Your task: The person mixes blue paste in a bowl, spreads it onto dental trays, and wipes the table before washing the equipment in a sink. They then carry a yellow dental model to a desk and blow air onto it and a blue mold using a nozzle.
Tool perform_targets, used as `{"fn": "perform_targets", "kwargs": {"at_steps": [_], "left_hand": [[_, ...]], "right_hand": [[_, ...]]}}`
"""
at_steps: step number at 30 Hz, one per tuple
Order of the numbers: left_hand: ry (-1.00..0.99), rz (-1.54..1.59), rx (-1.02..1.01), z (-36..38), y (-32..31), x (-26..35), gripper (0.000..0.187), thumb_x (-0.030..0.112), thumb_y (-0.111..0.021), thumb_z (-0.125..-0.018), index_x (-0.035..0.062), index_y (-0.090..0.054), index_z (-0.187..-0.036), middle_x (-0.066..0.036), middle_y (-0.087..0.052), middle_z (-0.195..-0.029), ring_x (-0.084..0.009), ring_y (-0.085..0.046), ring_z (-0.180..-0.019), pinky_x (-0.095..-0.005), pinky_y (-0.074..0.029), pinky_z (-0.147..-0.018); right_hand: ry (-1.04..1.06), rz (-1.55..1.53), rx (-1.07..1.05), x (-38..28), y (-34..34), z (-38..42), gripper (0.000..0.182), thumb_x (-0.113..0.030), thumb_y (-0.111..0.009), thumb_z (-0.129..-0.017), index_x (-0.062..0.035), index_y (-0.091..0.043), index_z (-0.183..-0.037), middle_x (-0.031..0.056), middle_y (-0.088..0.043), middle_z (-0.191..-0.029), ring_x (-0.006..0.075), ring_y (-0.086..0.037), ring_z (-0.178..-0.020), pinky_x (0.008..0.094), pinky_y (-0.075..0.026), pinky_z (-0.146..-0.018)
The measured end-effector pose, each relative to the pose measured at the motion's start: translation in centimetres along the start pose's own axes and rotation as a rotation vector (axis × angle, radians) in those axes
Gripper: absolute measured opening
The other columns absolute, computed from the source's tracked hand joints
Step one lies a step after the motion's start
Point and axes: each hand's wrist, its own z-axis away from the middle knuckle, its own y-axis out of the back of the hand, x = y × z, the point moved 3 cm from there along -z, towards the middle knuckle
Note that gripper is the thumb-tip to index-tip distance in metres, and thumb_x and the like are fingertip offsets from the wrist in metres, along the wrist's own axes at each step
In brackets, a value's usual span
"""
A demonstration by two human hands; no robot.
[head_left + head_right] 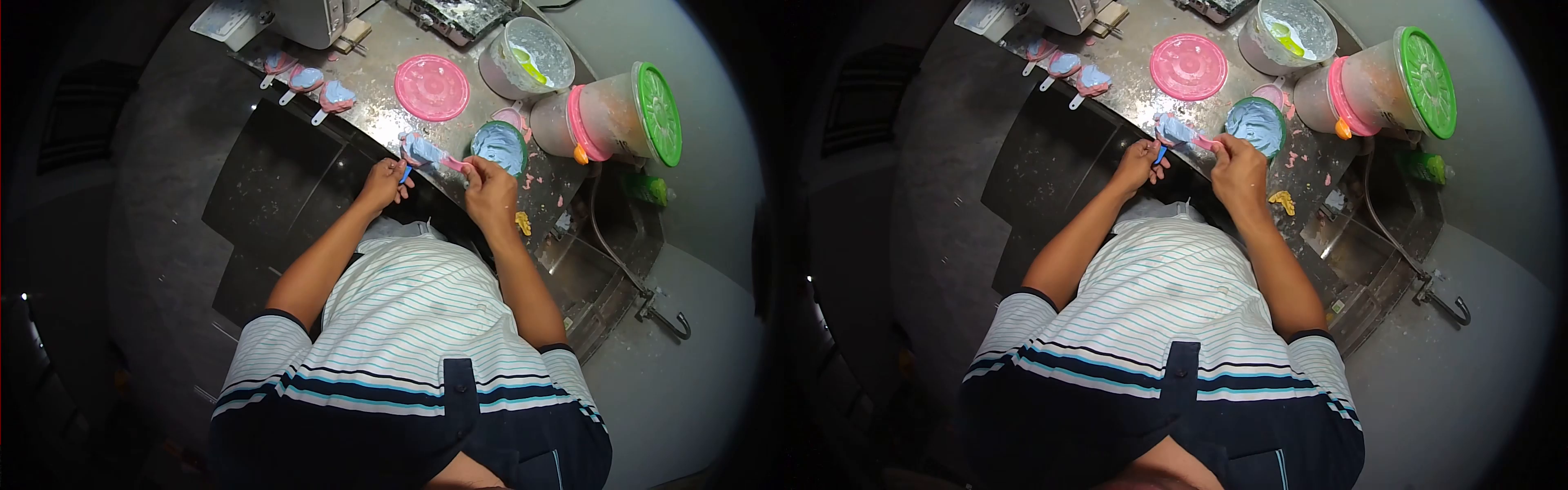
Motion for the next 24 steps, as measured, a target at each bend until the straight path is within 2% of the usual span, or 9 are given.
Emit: {"fn": "perform_targets", "kwargs": {"at_steps": [2, 5, 14, 24], "left_hand": [[0.038, 0.03, -0.076, 0.4, -0.1, 0.6, 0.029, 0.024, -0.041, -0.101, -0.0027, -0.053, -0.1, -0.01, -0.059, -0.074, -0.0114, -0.054, -0.051, -0.0218, -0.042, -0.041], [0.021, 0.024, -0.096, 0.1, -0.2, 0.3, 0.029, 0.022, -0.041, -0.101, -0.0039, -0.053, -0.098, -0.011, -0.059, -0.071, -0.0115, -0.053, -0.049, -0.0224, -0.042, -0.041], [-0.041, 0.046, -0.082, -0.2, -0.4, -0.1, 0.026, 0.018, -0.042, -0.1, -0.0037, -0.054, -0.094, -0.009, -0.057, -0.066, -0.0109, -0.051, -0.045, -0.0224, -0.039, -0.039], [-0.084, 0.092, -0.003, 0.2, -0.7, -0.1, 0.023, 0.012, -0.043, -0.098, -0.0024, -0.057, -0.086, -0.007, -0.055, -0.061, -0.01, -0.047, -0.041, -0.0238, -0.035, -0.036]], "right_hand": [[0.242, 0.181, 0.036, -1.6, -0.6, 0.4, 0.009, -0.005, -0.06, -0.084, 0.0018, -0.065, -0.088, 0.0201, -0.062, -0.076, 0.0362, -0.061, -0.071, 0.0416, -0.047, -0.064], [0.346, 0.217, 0.091, -2.4, -1.4, 1.1, 0.007, -0.002, -0.058, -0.084, 0.0024, -0.06, -0.089, 0.0206, -0.06, -0.078, 0.0395, -0.059, -0.072, 0.0443, -0.046, -0.063], [0.457, 0.251, 0.133, -2.4, -2.2, 2.2, 0.015, 0.003, -0.059, -0.082, 0.0016, -0.058, -0.098, 0.0199, -0.06, -0.086, 0.0396, -0.059, -0.075, 0.0435, -0.047, -0.065], [0.464, 0.262, 0.137, -2.6, -2.3, 1.6, 0.014, 0.001, -0.06, -0.083, 0.0018, -0.059, -0.097, 0.0191, -0.06, -0.085, 0.0385, -0.06, -0.076, 0.0429, -0.048, -0.065]]}}
